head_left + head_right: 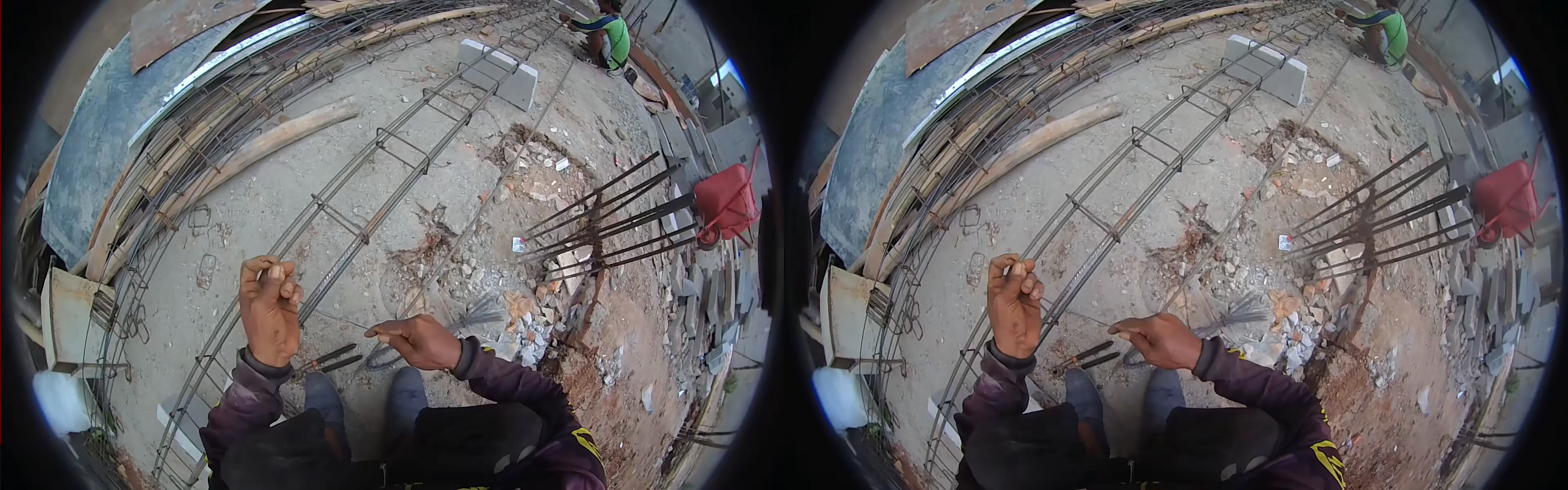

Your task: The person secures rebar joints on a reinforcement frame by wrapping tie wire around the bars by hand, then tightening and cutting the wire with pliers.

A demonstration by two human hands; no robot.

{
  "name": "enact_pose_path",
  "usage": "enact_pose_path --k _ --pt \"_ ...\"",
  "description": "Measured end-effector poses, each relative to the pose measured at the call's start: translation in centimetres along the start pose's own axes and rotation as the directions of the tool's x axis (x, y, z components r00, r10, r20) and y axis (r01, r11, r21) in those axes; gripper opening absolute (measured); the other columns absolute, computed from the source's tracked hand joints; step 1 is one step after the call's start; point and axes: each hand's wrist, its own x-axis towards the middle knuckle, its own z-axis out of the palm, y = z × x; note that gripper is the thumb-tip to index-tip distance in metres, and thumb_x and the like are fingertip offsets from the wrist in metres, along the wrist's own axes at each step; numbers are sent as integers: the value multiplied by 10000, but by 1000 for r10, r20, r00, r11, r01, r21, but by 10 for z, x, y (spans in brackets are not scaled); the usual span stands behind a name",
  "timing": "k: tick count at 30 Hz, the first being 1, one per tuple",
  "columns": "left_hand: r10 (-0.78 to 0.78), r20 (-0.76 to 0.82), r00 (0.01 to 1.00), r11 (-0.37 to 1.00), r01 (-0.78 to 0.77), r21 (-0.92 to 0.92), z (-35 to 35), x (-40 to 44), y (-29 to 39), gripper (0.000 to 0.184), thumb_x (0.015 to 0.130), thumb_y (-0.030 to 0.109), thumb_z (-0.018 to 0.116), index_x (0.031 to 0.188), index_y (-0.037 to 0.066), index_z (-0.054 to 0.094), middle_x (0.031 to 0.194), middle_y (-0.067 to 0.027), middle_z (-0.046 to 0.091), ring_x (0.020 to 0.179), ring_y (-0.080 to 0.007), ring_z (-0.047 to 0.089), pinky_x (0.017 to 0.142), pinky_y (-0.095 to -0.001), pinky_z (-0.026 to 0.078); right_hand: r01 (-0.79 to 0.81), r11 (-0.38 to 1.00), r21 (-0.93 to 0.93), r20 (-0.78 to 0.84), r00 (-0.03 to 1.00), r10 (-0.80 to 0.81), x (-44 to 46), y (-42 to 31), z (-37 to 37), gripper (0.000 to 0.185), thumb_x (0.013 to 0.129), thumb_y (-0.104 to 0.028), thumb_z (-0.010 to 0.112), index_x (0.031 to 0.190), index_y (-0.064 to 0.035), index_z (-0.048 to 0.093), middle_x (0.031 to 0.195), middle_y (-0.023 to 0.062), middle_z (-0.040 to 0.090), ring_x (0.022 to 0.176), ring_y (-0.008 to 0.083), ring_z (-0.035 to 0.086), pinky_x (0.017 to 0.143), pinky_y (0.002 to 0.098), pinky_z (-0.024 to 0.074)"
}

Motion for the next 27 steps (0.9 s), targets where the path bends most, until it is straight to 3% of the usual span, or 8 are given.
enact_pose_path --k 2,5,8,13,14,18,21,27 --pt "-23 23 999 996 21 89 -4 -12 -7 81 978 57 566 1050 71 532 956 -98 634 718 -105 578 656 -285 512 -67 998 -19 247 967 70 15 -4 -13 298 959 -106 582 1247 -53 637 917 178 716 762 288 705 700 398 544" --pt "-27 52 998 978 16 209 -13 -24 -29 87 981 71 562 1056 59 519 973 -105 643 822 -145 642 740 -300 546 242 900 362 -140 969 -204 39 -14 31 325 988 -147 570 1294 -40 599 958 135 720 762 251 704 702 404 551" --pt "-47 68 997 963 27 269 -25 -35 -33 98 986 74 552 1065 35 509 976 -126 646 923 -202 673 813 -325 556 -139 694 706 67 989 130 58 -31 50 325 1011 -180 560 1295 -22 584 895 54 684 706 116 622 666 288 519" --pt "-25 -62 998 969 40 245 -56 -44 -15 88 983 63 548 1055 23 515 990 -160 673 953 -204 677 847 -324 551 -166 660 733 145 986 87 93 -37 72 252 1013 -169 541 1183 -13 644 712 -7 589 591 55 508 535 241 425" --pt "-1 -60 998 964 17 267 -65 -46 -13 82 977 58 556 1045 27 522 994 -159 682 944 -188 674 829 -310 546 -167 833 528 195 978 72 95 -36 68 248 1010 -146 529 1183 -8 640 706 -7 576 576 58 494 522 245 412" --pt "-27 -91 995 987 41 155 -71 -58 -25 101 972 67 571 1059 24 544 1026 -132 683 917 -157 655 820 -285 518 -227 613 757 193 974 123 93 -47 77 209 988 -92 542 1145 7 638 717 -15 569 577 45 480 526 236 393" --pt "-209 -65 976 940 219 263 -91 -71 -9 189 943 93 625 1113 23 580 1042 -109 682 954 -157 637 870 -332 500 -291 710 641 249 954 166 80 -24 101 169 980 -58 534 1096 12 636 731 -33 559 589 18 458 521 217 371" --pt "-16 -118 993 528 109 842 -126 -73 28 318 908 64 617 1222 20 598 1162 -67 652 962 -139 613 856 -309 492 -351 735 581 228 936 267 55 17 146 132 960 -28 520 1022 13 630 755 -36 553 627 1 421 530 203 343"
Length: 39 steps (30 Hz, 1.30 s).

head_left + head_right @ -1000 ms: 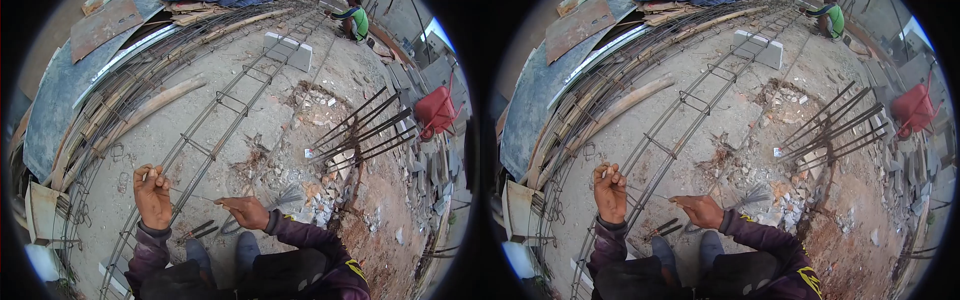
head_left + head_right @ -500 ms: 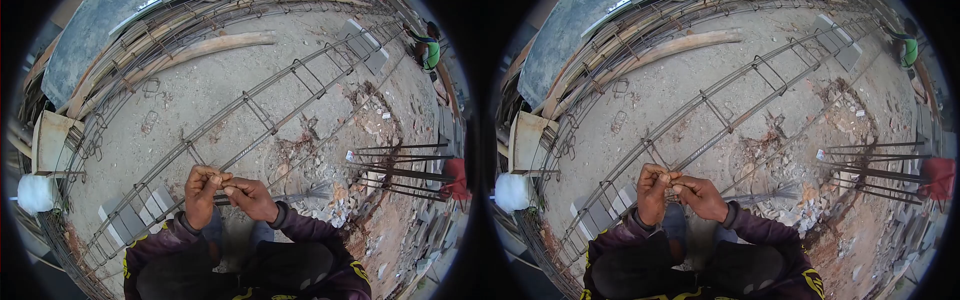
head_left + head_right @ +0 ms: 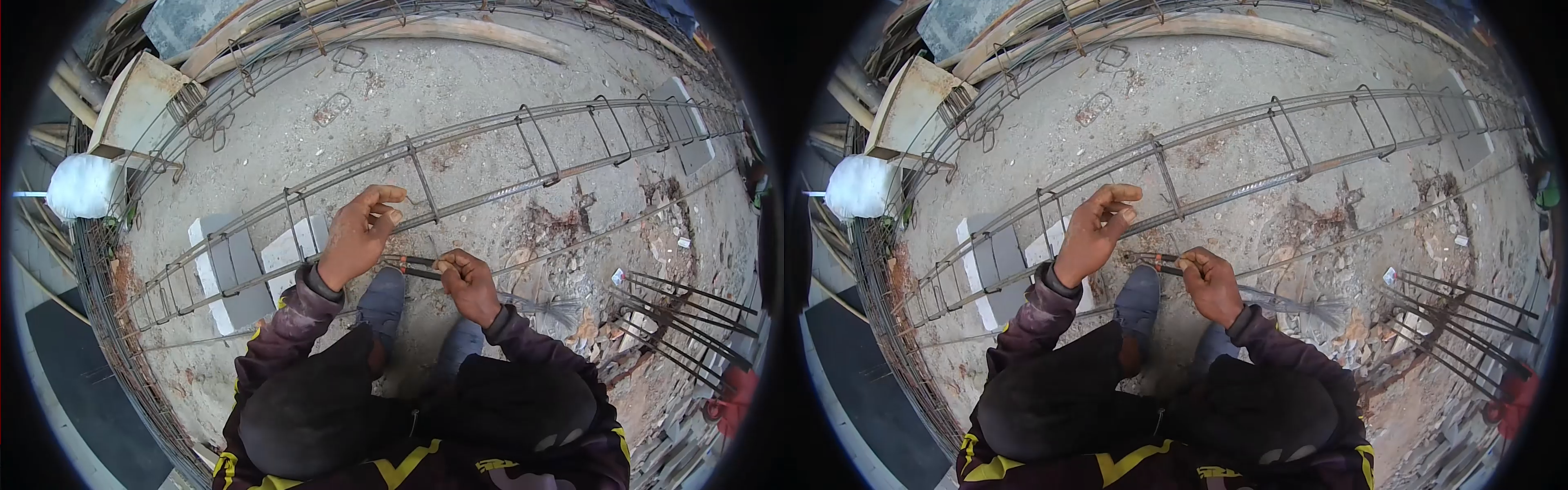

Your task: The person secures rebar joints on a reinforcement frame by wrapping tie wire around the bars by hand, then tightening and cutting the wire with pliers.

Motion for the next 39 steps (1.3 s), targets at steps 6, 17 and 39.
enact_pose_path --k 6,17,39 --pt "-91 209 974 965 35 259 15 39 -35 309 965 213 551 1122 -41 631 941 -166 693 872 -219 679 780 -350 510 56 998 -5 -94 994 -56 28 21 3 129 946 -18 513 997 11 629 767 -20 573 664 34 474 571 223 403" --pt "-278 341 898 884 378 -275 27 57 -49 363 1038 279 492 1099 -53 626 1012 -131 669 846 -161 648 790 -308 528 238 868 -435 -154 930 -333 43 -1 6 110 925 -97 580 991 -19 621 719 199 608 585 299 609 547 369 459" --pt "-17 208 978 979 58 -193 26 35 -34 346 1003 275 545 1022 -38 693 983 -107 703 945 -164 640 910 -314 469 267 771 -578 -147 896 -420 36 -47 11 211 925 -131 606 1111 -96 515 599 163 616 574 383 645 491 473 469"
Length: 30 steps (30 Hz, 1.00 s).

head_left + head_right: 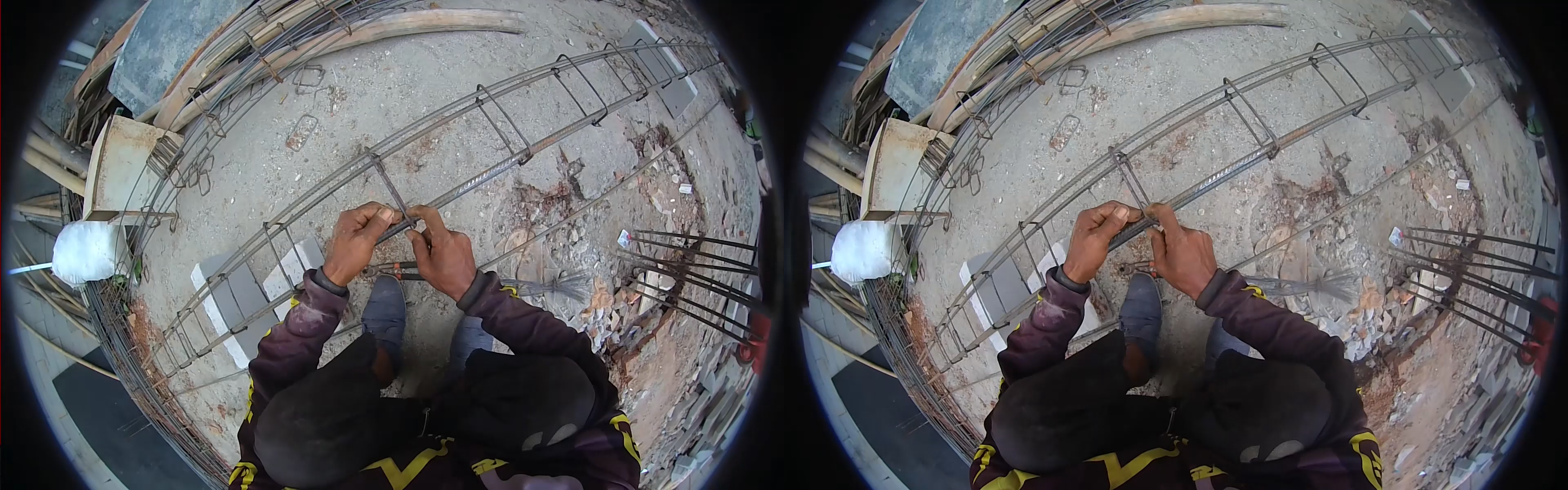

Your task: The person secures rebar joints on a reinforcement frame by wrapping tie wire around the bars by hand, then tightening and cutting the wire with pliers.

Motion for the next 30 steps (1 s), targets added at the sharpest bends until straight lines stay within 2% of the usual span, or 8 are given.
enact_pose_path --k 3,8,11,17,21,23,24,30 --pt "-21 30 999 987 25 -161 0 1 4 339 1003 254 543 1014 -52 688 992 -121 702 965 -181 639 918 -327 469 197 964 -177 -15 979 -203 10 -1 1 158 935 -150 595 1077 -115 537 563 133 608 548 364 641 472 480 464" --pt "-195 111 974 874 224 -430 -8 7 10 304 988 226 577 980 -58 683 1000 -129 696 955 -196 649 889 -341 495 266 916 -301 11 961 -276 15 17 6 151 907 -156 602 1054 -130 577 602 122 625 516 341 630 445 462 457" --pt "-269 67 961 863 272 -425 -10 14 7 305 980 258 598 990 -36 679 963 -115 696 929 -178 661 834 -319 521 322 886 -334 -3 940 -342 14 21 6 171 873 -153 617 1041 -122 596 639 100 634 520 316 633 436 441 454" --pt "-429 214 878 884 457 -99 -11 25 16 370 953 398 641 943 29 659 893 -76 692 794 -148 678 718 -280 553 390 849 -357 -20 905 -425 14 24 3 230 824 -135 665 1050 -126 629 673 64 633 559 265 652 435 406 452" --pt "-460 241 854 861 496 -114 -11 30 20 411 931 452 658 926 41 652 856 -54 681 735 -132 668 679 -260 538 415 864 -286 -113 881 -460 14 30 7 221 820 -128 704 1026 -104 628 651 76 627 549 261 652 435 392 454" --pt "-446 241 862 872 479 -100 -9 31 20 418 926 462 663 911 45 648 838 -48 679 723 -126 663 642 -249 519 327 916 -232 -122 924 -361 12 30 10 213 837 -132 709 1021 -85 613 638 85 628 540 265 651 441 388 456" --pt "-416 231 880 885 450 -120 -7 32 15 380 940 402 663 921 23 660 806 -45 663 651 -97 600 524 -234 441 284 936 -206 -123 942 -313 12 29 10 211 845 -134 712 1018 -76 606 632 90 628 536 267 651 444 386 457" --pt "-409 120 905 901 421 -103 3 26 18 362 938 397 669 852 48 626 734 11 595 578 -48 513 486 -192 382 52 993 105 -30 998 -49 8 23 3 212 860 -95 683 1031 -45 568 631 111 632 516 274 644 465 367 464"
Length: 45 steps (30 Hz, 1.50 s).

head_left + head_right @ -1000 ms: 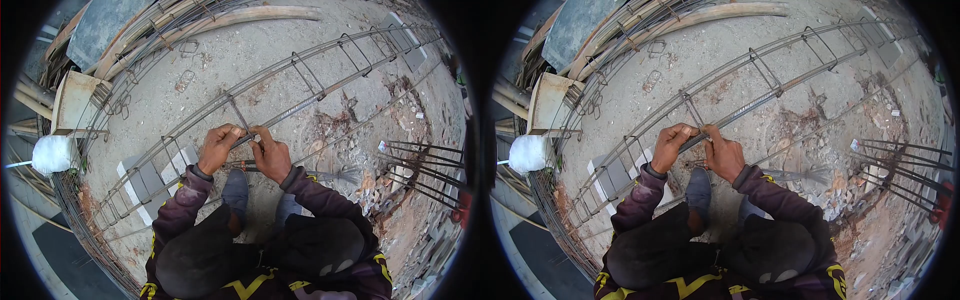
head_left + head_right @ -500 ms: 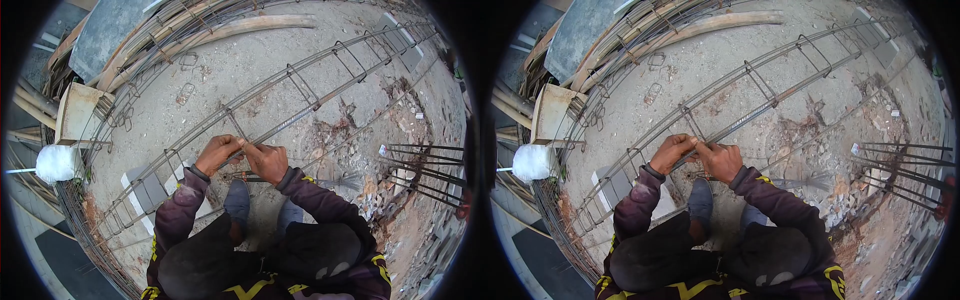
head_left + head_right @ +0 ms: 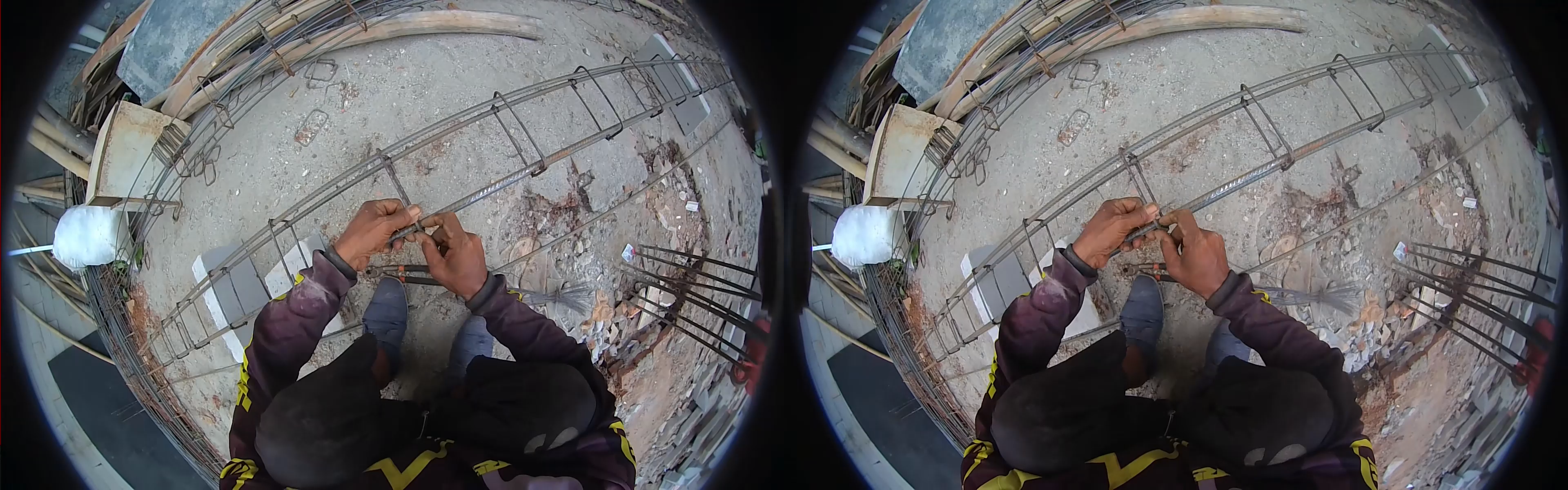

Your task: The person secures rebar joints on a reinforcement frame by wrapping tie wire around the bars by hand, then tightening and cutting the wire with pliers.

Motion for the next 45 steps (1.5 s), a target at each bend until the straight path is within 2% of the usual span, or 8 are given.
enact_pose_path --k 9,15,22,33,36,39,40,45 --pt "13 -29 999 996 -10 92 8 -3 6 358 965 363 635 844 26 645 717 3 596 569 -44 486 481 -213 376 -178 983 -35 48 983 180 4 -4 -3 168 859 -92 663 1001 -56 580 555 122 600 519 316 637 490 389 476" --pt "77 -88 993 997 -80 -25 12 -1 -5 339 987 356 597 829 63 660 697 27 586 551 -46 483 497 -215 372 348 909 -228 -95 921 -377 5 0 0 247 837 -59 658 1079 -106 640 663 80 644 538 290 635 470 402 476" --pt "36 -86 996 995 -43 -86 8 3 -7 346 981 366 600 808 71 654 682 33 574 538 -59 474 487 -233 361 456 782 -425 81 880 -469 10 9 -3 260 809 -94 689 1052 -182 670 596 11 517 506 209 602 428 358 438" --pt "16 53 998 997 -20 72 1 5 -4 391 935 411 662 784 51 649 673 6 594 541 -52 473 480 -222 367 565 748 -348 88 814 -574 13 10 -9 321 699 9 677 1002 -99 667 667 23 521 547 217 604 484 356 474" --pt "70 -41 997 997 -68 49 6 3 -10 364 931 370 679 779 41 643 669 -4 597 539 -52 470 482 -224 370 464 838 -286 69 883 -465 9 9 -9 278 742 -3 688 1006 -81 653 691 41 568 582 254 625 493 380 476" --pt "86 -61 994 995 -83 48 7 6 -13 351 928 348 689 773 37 639 656 -13 596 538 -52 465 485 -228 361 6 986 -164 109 994 13 -1 -10 -21 228 780 -10 686 997 -62 636 725 80 612 637 300 646 505 407 477" --pt "98 -64 993 994 -94 60 7 6 -13 349 927 345 690 772 37 638 652 -13 594 539 -52 464 485 -230 355 -26 958 -287 176 981 79 1 -14 -32 172 796 -23 674 960 -50 631 752 108 637 676 324 657 536 424 491" --pt "131 -92 987 989 -123 87 9 7 -16 336 924 330 690 768 37 638 632 -12 585 538 -51 452 484 -238 333 417 832 -366 366 887 -283 19 -33 -55 113 774 -39 646 885 -37 630 807 118 642 750 318 655 618 432 516"
